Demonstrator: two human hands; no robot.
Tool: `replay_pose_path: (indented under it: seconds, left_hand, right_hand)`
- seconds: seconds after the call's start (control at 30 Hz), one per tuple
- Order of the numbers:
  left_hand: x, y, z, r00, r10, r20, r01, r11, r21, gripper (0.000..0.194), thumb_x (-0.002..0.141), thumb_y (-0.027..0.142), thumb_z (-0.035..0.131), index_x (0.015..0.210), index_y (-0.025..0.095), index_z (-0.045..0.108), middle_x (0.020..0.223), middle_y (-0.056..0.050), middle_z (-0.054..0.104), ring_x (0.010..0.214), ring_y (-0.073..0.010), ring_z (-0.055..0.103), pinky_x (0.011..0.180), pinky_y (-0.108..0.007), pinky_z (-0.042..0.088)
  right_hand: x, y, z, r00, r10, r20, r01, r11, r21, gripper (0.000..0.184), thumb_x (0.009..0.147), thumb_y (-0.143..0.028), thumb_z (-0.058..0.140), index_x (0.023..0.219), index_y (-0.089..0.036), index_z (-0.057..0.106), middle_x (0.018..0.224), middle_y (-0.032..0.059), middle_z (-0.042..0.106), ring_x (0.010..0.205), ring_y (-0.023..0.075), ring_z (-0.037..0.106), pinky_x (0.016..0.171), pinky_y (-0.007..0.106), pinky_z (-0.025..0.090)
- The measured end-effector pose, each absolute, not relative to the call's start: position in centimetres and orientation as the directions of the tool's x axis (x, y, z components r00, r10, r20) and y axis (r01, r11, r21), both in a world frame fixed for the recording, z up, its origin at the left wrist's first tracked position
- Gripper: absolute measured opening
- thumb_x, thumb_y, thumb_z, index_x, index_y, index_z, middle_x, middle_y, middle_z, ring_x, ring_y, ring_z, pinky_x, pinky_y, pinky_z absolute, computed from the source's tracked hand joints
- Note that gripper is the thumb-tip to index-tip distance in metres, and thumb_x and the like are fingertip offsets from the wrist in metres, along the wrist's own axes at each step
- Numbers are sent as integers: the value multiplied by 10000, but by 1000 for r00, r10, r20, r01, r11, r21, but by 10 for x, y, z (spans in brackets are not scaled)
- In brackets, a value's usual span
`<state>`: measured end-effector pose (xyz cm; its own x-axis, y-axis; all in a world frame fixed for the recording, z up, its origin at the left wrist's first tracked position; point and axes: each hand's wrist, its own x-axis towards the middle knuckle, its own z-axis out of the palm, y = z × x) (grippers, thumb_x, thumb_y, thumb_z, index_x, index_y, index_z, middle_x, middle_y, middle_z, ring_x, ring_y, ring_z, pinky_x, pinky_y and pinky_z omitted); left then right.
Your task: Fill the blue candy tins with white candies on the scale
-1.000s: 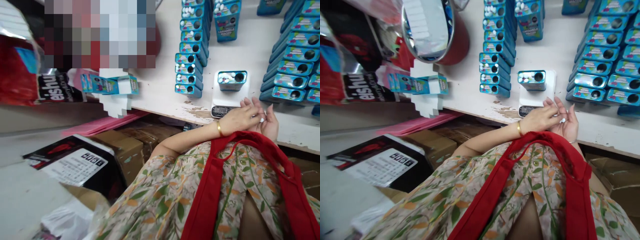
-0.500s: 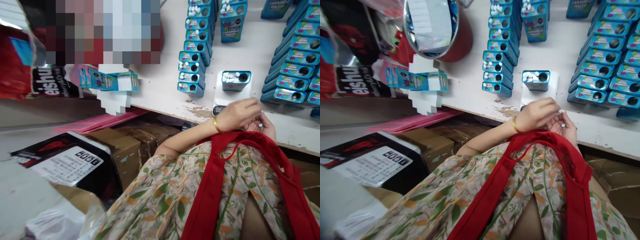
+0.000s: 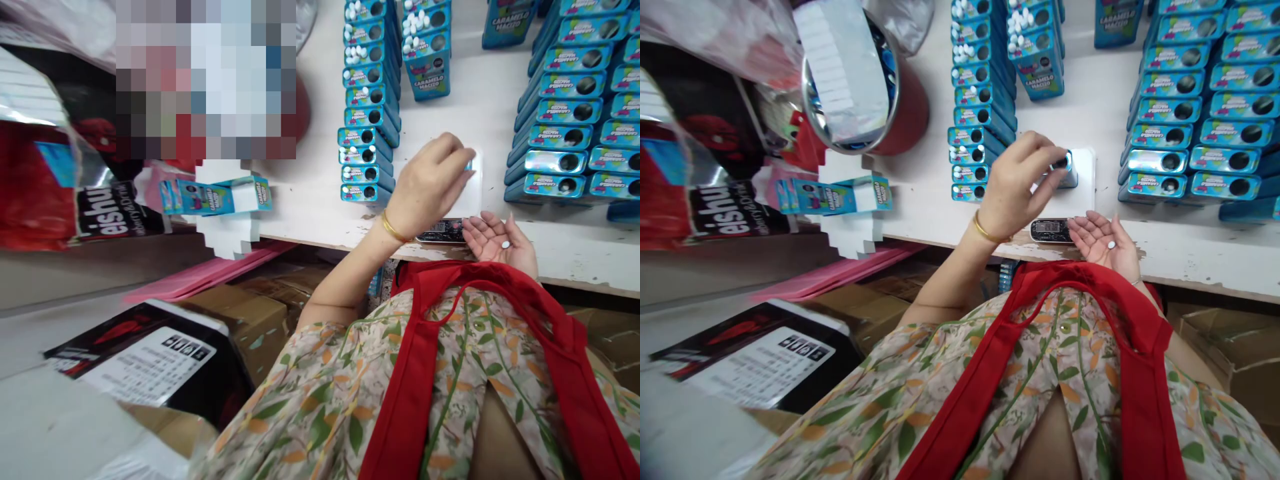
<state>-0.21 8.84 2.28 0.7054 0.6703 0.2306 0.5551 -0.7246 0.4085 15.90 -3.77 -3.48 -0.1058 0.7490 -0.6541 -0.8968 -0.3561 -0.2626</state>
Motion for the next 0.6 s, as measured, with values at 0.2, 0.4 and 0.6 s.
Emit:
replay_pose_path:
  seconds: [0.2, 0.4, 0.6]
  left_hand:
    - [34, 20, -8, 940, 339, 42, 303, -882, 360, 359, 1041, 239, 316, 1247, 161, 600, 1080, -109, 658, 968, -210, 612, 790, -334, 484]
    - [40, 5, -28, 929, 359, 87, 303, -876, 376, 386, 1049, 224, 286, 1095, 176, 666, 998, -89, 675, 924, -185, 608, 757, -314, 433]
    - [11, 50, -2, 701, 645, 304, 514, -753, 411, 382, 1057, 331, 288, 1098, 177, 636, 1089, -106, 676, 1042, -204, 601, 922, -378, 453]
  right_hand:
    - [160, -40, -25, -85, 728, -680, -867, -390, -309, 548, 931, -705, 431, 1060, -244, 698, 1067, 71, 735, 1188, 260, 658, 1010, 513, 557]
    - [163, -48, -28, -70, 751, -656, -854, -386, -350, 548, 924, -691, 470, 1073, -224, 715, 1011, 88, 745, 1105, 260, 691, 968, 468, 572]
    - [157, -42, -33, -85, 785, -613, -870, -359, -339, 548, 887, -711, 526, 1054, -216, 690, 1025, 66, 748, 1009, 218, 721, 939, 414, 598]
